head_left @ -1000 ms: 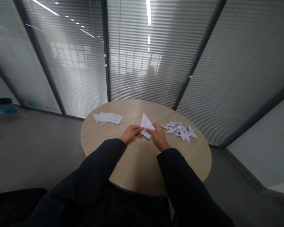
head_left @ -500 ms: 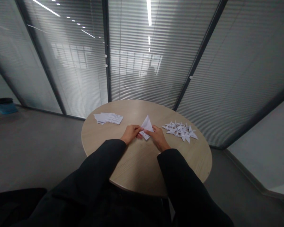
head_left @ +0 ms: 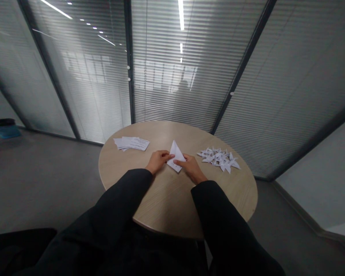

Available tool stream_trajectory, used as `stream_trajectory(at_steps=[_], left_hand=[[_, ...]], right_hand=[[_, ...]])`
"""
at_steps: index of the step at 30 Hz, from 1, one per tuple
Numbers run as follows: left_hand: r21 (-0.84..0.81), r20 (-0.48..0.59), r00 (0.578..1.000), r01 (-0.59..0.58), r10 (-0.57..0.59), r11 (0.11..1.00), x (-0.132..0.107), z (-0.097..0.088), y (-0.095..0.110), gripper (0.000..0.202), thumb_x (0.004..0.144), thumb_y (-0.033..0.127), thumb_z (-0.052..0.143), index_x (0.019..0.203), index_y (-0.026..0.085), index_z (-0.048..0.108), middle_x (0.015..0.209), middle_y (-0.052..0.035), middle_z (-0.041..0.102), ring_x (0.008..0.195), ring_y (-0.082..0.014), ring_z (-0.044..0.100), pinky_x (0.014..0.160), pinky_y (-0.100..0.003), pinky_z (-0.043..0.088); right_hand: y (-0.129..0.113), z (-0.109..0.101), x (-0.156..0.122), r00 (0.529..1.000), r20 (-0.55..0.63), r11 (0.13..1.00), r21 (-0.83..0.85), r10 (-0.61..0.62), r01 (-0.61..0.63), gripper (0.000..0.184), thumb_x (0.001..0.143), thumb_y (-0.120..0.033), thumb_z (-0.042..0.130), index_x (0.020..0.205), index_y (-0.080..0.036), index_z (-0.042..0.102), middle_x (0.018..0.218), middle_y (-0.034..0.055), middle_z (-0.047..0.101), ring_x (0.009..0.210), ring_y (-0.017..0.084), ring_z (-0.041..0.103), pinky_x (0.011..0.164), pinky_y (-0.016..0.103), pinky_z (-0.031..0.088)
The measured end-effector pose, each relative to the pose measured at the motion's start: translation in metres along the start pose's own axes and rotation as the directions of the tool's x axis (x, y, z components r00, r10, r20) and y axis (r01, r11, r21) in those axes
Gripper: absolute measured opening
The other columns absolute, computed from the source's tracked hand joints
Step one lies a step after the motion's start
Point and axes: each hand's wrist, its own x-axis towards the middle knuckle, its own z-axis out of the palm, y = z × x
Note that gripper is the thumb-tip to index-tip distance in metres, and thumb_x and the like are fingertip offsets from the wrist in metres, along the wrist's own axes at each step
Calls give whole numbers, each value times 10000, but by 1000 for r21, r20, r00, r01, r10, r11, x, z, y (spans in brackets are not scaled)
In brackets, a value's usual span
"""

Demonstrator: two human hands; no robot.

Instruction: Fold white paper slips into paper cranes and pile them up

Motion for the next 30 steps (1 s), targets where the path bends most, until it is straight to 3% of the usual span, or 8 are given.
stream_trajectory(at_steps=[6, 15, 22, 30], left_hand=[[-288, 15, 995, 102, -102, 952, 1, 3, 5, 479, 529, 501, 803, 788, 105, 728, 732, -90, 694, 608, -158, 583, 584, -266, 406], [-408, 28, 985, 167, -170, 898, -5, 3, 14, 444, 443, 459, 855, 676, 112, 706, 633, -58, 675, 540, -132, 551, 537, -253, 404], [-490, 36, 987, 156, -159, 858, -5, 4, 16, 461, 485, 451, 850, 742, 94, 712, 684, -79, 686, 574, -136, 572, 556, -252, 418], [-457, -5, 992, 110, -127, 883, -5, 3, 12, 448, 542, 489, 818, 721, 93, 712, 650, -62, 659, 549, -118, 547, 532, -243, 389]], right_hand=[[4, 1, 0, 998, 62, 999, -51, 22, -19, 452, 562, -344, 794, 933, -101, 709, 829, 82, 723, 680, 179, 635, 649, 305, 473], [2, -1, -3, 991, 98, 984, -159, 92, -76, 368, 586, -401, 777, 780, -92, 729, 723, 67, 709, 636, 181, 613, 594, 275, 428], [-4, 1, -5, 973, 195, 977, -198, 123, -84, 375, 557, -408, 788, 768, -101, 743, 724, 59, 711, 660, 189, 613, 627, 284, 442], [-7, -1, -5, 964, 240, 977, -204, 110, -60, 412, 547, -437, 795, 768, -92, 741, 693, 53, 697, 656, 186, 607, 624, 282, 447]])
